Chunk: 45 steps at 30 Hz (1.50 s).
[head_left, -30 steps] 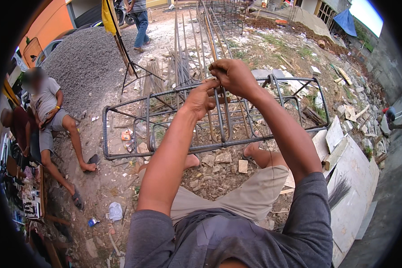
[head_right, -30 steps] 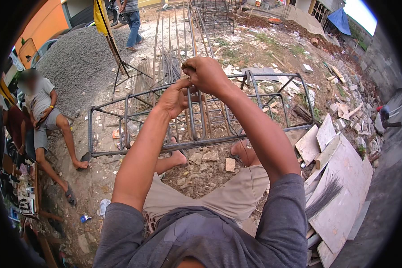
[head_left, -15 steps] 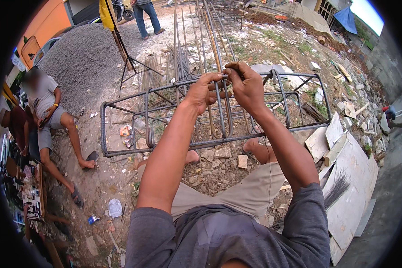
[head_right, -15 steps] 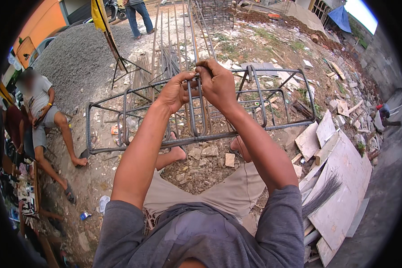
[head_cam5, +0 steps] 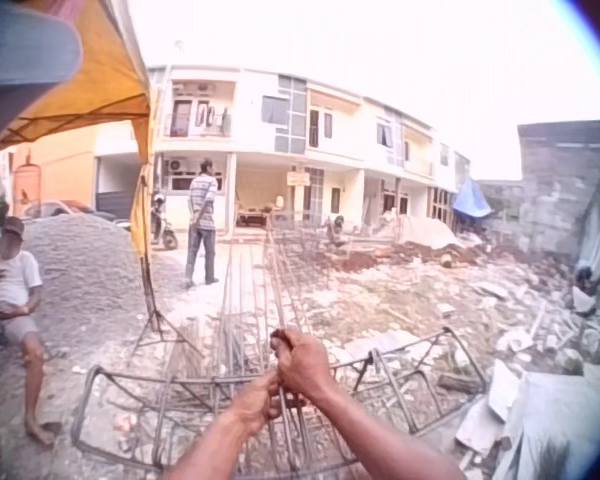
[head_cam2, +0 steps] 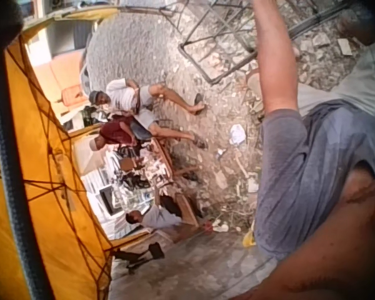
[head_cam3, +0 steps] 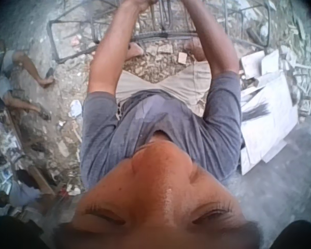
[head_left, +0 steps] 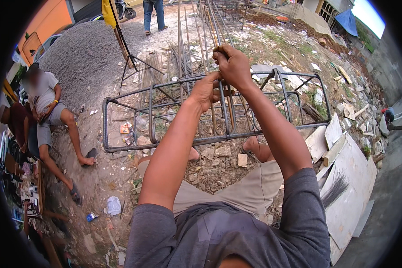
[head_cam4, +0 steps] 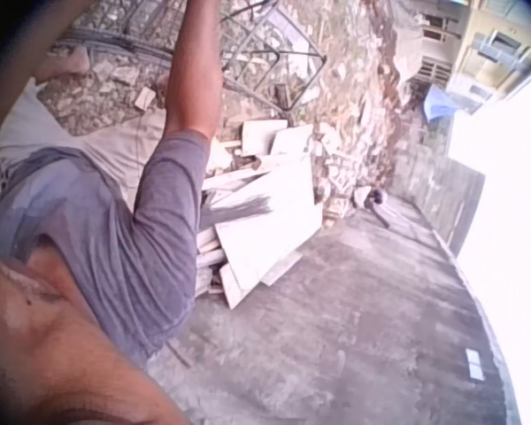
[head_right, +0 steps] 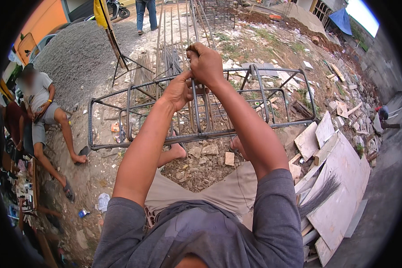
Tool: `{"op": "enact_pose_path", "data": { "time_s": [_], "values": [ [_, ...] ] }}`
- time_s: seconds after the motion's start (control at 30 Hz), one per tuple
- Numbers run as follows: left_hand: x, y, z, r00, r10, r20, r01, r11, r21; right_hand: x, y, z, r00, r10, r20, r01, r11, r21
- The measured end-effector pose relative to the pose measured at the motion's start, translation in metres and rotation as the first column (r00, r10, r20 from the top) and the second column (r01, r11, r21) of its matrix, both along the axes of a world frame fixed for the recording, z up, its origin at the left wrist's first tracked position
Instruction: The person sits on the ground and assembles a rectangular rebar cage by tying intersecting steel bars together using wire and pliers. The person repeatedly wraps wire around joints and twists it to secure the structure.
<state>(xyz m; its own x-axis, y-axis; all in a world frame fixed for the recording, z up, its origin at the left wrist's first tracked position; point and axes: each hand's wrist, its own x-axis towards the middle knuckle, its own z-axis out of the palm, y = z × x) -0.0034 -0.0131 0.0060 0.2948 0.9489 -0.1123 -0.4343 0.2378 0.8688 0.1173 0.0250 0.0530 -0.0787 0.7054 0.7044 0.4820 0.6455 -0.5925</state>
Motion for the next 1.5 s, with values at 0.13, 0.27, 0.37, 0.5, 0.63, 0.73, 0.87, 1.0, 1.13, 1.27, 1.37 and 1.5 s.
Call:
{"op": "enact_pose_path", "data": {
  "time_s": [0.13, 0.27, 0.37, 0.5, 0.63, 0.73, 0.87, 1.0, 1.13, 1.27, 1.37, 1.5],
  "values": [
    [-0.003, 0.005, -0.005, 1.000, 0.022, 0.007, -0.022, 1.000, 0.016, -0.008, -0.005, 0.008, 0.998, 0.022, 0.055, -0.021, 1.000, -0.023],
    [-0.001, -0.003, -0.002, 1.000, 0.011, 0.021, -0.012, 1.000, 0.018, -0.002, -0.009, 0.009, 0.992, -0.049, 0.116, 0.053, 0.998, -0.030],
    [0.003, -0.003, 0.003, 1.000, -0.005, 0.016, 0.005, 1.000, 0.013, 0.015, 0.006, 0.016, 0.997, 0.023, 0.067, -0.015, 0.993, -0.119],
    [0.001, -0.002, 0.003, 1.000, 0.003, 0.029, -0.003, 1.000, 0.004, 0.018, 0.009, 0.020, 0.993, 0.111, 0.027, -0.103, 0.973, -0.207],
    [0.003, -0.001, 0.003, 0.999, 0.036, 0.011, -0.036, 0.999, -0.009, 0.021, 0.006, 0.026, 0.992, 0.101, 0.079, -0.082, 0.974, -0.210],
    [0.004, 0.000, 0.002, 0.999, 0.033, 0.016, -0.032, 0.999, -0.011, 0.024, 0.008, 0.029, 0.959, 0.018, 0.283, 0.010, 0.995, -0.098],
    [0.003, 0.001, -0.001, 1.000, 0.016, 0.019, -0.016, 1.000, 0.001, 0.027, -0.002, 0.038, 0.938, 0.022, 0.346, 0.018, 0.994, -0.112],
    [0.005, 0.001, -0.001, 1.000, 0.024, -0.001, -0.024, 1.000, 0.004, 0.037, -0.019, 0.033, 0.984, 0.122, 0.132, -0.093, 0.974, -0.205],
    [0.002, 0.004, 0.001, 0.997, 0.054, -0.050, -0.054, 0.999, 0.008, 0.055, -0.056, 0.017, 0.998, 0.052, 0.030, -0.046, 0.980, -0.192],
    [0.011, 0.008, 0.004, 0.997, 0.066, -0.046, -0.066, 0.998, 0.000, 0.063, -0.067, -0.020, 0.985, 0.024, -0.170, -0.058, 0.978, -0.198],
    [0.011, 0.008, 0.000, 0.993, 0.105, -0.062, -0.106, 0.994, -0.012, 0.057, -0.076, -0.033, 0.856, -0.024, -0.516, -0.224, 0.882, -0.414],
    [0.018, 0.002, 0.002, 0.993, 0.107, -0.049, -0.107, 0.994, 0.003, 0.056, -0.077, -0.042, 0.692, -0.230, -0.684, -0.355, 0.716, -0.601]
  ]
}}
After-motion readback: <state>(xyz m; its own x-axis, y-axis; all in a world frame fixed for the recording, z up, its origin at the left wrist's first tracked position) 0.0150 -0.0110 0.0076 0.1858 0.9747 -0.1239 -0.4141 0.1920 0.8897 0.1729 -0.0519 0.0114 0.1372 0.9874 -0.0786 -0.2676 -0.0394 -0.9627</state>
